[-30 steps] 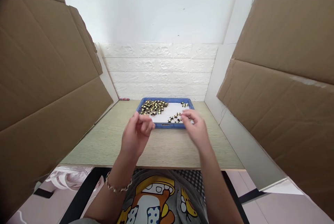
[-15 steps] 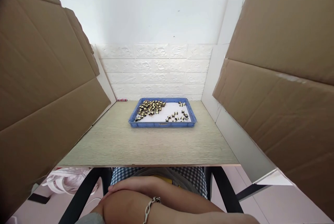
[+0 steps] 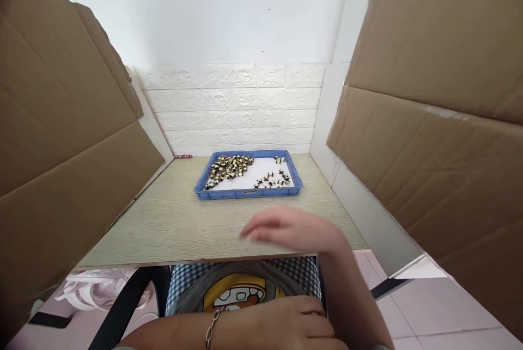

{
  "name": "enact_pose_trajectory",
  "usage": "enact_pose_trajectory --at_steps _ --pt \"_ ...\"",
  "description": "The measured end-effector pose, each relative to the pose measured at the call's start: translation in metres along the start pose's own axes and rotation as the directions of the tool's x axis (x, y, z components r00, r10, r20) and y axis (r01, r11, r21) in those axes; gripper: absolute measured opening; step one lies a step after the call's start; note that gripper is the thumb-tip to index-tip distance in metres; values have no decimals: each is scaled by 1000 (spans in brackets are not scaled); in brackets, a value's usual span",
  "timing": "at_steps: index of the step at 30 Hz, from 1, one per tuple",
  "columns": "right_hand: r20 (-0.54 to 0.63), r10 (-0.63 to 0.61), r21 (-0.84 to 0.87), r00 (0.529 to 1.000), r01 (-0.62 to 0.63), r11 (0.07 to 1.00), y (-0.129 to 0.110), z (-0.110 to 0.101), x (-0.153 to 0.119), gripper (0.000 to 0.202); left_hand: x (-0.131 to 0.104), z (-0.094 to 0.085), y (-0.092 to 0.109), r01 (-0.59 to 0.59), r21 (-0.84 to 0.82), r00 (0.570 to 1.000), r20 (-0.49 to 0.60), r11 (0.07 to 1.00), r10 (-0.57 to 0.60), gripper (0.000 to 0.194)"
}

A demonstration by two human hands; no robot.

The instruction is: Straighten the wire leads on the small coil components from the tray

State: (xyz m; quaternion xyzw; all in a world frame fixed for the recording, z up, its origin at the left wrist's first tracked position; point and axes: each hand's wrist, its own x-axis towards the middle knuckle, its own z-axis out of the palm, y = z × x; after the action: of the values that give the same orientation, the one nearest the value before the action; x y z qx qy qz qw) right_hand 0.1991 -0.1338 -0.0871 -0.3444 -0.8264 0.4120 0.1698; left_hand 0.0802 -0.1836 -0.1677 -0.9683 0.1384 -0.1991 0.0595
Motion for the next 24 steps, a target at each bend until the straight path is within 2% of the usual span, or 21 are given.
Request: enact_pose_trajectory --at_steps 1,2,3,4,5,7,11,14,17,24 --pt "-243 50 -115 969 -80 990 4 -18 -2 34 -1 6 0 18 -2 1000 -12 1000 -18 28" --pt "-468 94 -217 879 -217 952 10 -33 0 33 -1 12 0 28 -3 999 -23 1000 -28 27" --pt "-623 120 -307 773 -383 871 20 -46 4 32 -1 17 0 27 -3 999 -30 1000 -27 26" --pt "-713 152 -375 684 -556 741 31 -57 11 31 -1 22 0 24 -2 999 -28 1000 -24 25" --pt "-740 186 -376 647 -627 683 44 -65 18 29 -1 25 -1 25 2 999 -25 1000 -25 25" --pt "-732 250 -380 633 -685 622 68 -75 34 26 -1 28 -1 44 16 999 -13 999 -44 23" --pt "-687 329 -430 648 -727 535 101 -77 52 20 -4 27 0 99 53 995 -27 994 -98 22" --pt "-672 339 -472 658 -733 489 111 -77 54 27 -5 26 2 127 36 990 -73 991 -124 24" --pt "-670 324 -503 668 -730 464 119 -78 53 31 -4 27 3 165 18 984 -69 986 -163 22" --pt "-663 268 -540 699 -694 475 128 -80 57 27 -5 29 2 153 31 987 -59 988 -151 20"
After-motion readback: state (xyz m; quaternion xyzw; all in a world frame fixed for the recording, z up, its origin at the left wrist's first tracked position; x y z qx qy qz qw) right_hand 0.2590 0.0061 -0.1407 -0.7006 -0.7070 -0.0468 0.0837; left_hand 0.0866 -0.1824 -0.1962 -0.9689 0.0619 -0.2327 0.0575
